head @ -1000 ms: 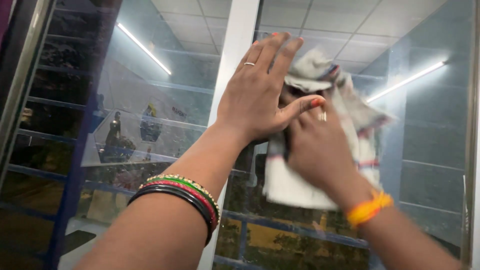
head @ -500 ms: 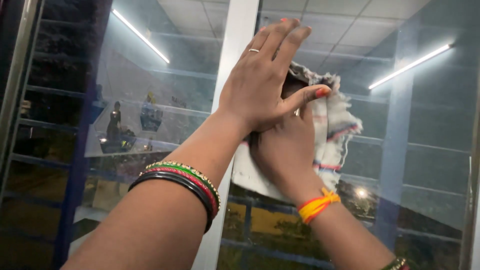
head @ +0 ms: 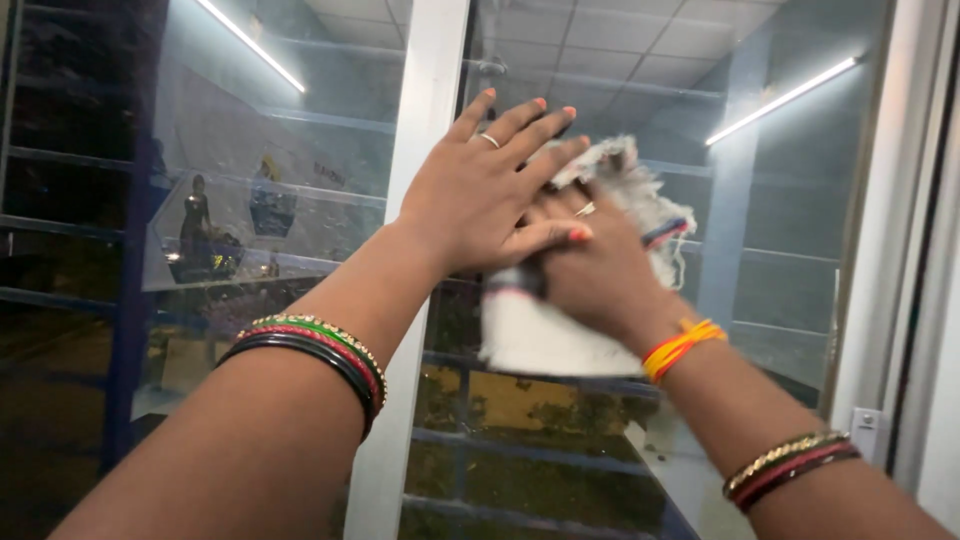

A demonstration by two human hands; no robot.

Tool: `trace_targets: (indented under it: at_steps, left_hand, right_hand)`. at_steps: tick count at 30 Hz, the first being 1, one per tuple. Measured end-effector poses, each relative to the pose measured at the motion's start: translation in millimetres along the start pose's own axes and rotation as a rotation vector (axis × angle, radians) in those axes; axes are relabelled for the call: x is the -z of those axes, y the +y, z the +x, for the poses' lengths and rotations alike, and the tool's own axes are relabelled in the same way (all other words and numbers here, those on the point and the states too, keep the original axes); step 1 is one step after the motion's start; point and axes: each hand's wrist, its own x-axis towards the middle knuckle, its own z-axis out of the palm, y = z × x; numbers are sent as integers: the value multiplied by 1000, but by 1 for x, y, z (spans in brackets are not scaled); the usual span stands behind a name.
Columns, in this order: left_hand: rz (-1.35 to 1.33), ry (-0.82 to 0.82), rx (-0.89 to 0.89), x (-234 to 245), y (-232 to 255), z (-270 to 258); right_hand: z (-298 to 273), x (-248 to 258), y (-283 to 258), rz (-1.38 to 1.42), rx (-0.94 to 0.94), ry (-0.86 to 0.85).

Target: Cleaning a glass window pane with a cloth.

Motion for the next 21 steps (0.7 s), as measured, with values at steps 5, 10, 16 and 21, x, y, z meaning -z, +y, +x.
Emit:
trace_targets:
  at_steps: [5, 10, 16, 21]
  left_hand:
    - [13, 3, 29, -20, 39, 11]
    - [68, 4, 139, -39, 119, 34]
    - [28, -210, -227, -33, 138, 46]
    - [216, -306, -419, 4, 122, 10]
  right_hand:
    - [-34, 31, 53, -42, -263, 26]
    - [-89, 30, 58, -366, -397, 162]
    - [-124, 11, -29, -335, -1114, 299]
    - [-69, -11, -99, -309, -1275, 378]
